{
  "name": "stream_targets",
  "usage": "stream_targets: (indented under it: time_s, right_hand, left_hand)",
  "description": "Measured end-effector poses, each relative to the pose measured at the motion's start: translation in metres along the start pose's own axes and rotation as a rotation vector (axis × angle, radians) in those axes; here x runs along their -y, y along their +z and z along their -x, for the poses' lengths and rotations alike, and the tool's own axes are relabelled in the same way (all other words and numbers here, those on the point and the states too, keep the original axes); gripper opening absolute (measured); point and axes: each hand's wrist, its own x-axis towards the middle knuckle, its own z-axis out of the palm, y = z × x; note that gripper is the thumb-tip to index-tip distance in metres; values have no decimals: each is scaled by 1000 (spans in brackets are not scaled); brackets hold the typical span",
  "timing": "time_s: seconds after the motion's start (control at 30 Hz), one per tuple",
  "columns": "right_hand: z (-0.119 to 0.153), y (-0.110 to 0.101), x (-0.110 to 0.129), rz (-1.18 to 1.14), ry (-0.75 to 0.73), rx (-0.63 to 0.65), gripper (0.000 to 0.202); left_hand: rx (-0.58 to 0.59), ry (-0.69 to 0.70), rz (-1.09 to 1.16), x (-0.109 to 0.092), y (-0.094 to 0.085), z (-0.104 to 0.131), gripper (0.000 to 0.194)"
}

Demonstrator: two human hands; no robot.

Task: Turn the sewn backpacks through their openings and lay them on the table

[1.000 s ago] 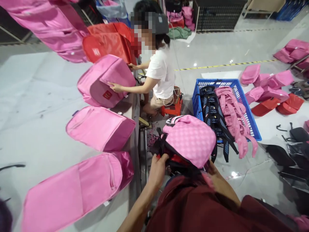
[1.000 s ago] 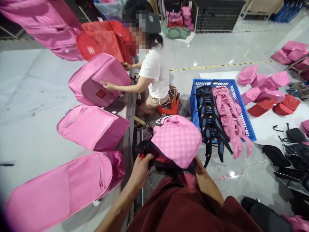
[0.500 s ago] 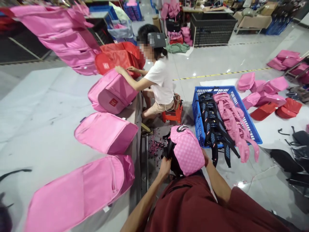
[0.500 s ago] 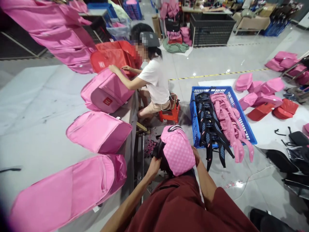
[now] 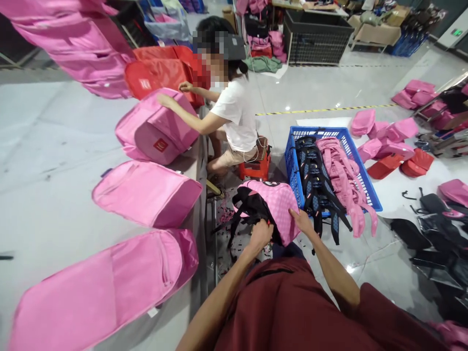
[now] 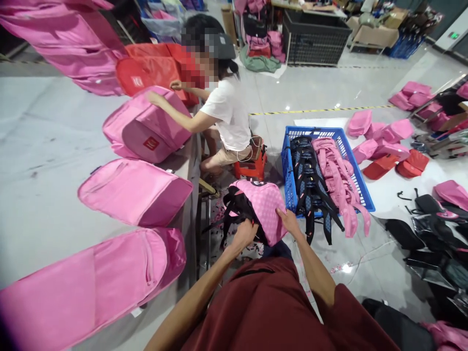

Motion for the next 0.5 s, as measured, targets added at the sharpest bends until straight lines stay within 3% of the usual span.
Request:
stream_targets:
  time_s: [0.13, 0.23, 0.37, 0.5]
  right_hand:
    - [7, 2, 16, 19, -25, -48, 70]
    - [13, -13, 46, -22, -38, -120, 70]
    - [26, -53, 99, -22, -95, -284, 73]
    - [55, -107, 151, -50, -134, -491, 78]
  left_hand:
    - [-50, -7, 0, -2, -22, 5, 24]
    - [-108, -4, 57, -10, -37, 23, 31]
    - [-200, 177, 418, -15, -52, 65, 40]
    - [-390, 326, 704, -7, -59, 100, 48]
